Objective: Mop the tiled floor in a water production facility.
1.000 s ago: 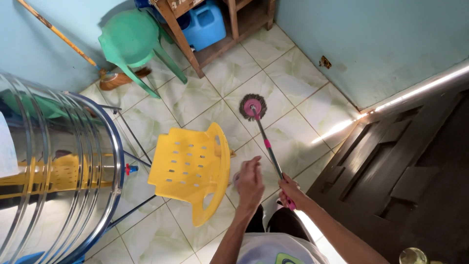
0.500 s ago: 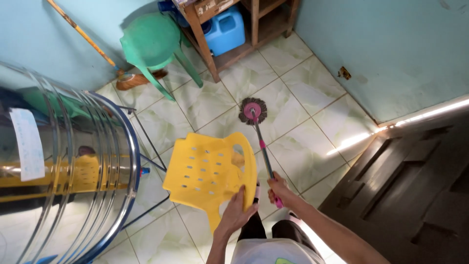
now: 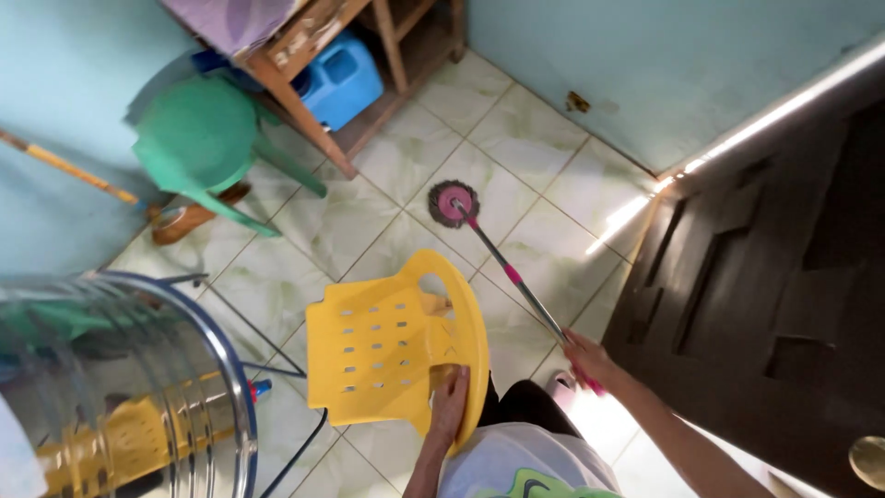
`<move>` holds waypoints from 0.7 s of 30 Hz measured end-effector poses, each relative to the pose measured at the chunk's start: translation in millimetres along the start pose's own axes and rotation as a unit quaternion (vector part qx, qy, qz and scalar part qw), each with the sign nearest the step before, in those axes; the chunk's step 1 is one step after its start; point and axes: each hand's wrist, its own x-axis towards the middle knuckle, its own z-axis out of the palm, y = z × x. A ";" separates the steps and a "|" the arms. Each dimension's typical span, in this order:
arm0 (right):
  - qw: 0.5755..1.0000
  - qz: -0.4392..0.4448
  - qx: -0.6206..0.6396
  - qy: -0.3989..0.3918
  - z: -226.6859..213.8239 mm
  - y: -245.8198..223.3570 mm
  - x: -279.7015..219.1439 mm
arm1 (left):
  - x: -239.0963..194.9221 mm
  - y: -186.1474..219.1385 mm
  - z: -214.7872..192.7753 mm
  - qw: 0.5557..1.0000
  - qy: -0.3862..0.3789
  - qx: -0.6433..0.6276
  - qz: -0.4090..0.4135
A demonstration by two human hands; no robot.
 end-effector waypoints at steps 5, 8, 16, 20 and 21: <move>0.996 0.062 0.044 0.046 -40.5 99.1 -101.9 | 74.5 65.2 8.9 0.995 0.004 -0.045 0.087; 0.982 0.110 0.121 0.097 -29.9 127.7 -139.7 | 136.8 112.5 11.0 0.994 -0.001 -0.083 0.073; 0.942 0.103 0.252 0.194 -14.6 164.1 -120.2 | 276.4 238.9 18.0 0.943 -0.070 -0.324 0.015; 0.934 0.070 0.282 0.208 -6.2 240.5 -35.7 | 317.6 309.9 47.0 0.896 -0.147 -0.418 0.034; 0.938 0.022 0.273 0.213 -0.5 274.4 -10.1 | 333.1 323.7 59.5 0.897 -0.144 -0.417 0.022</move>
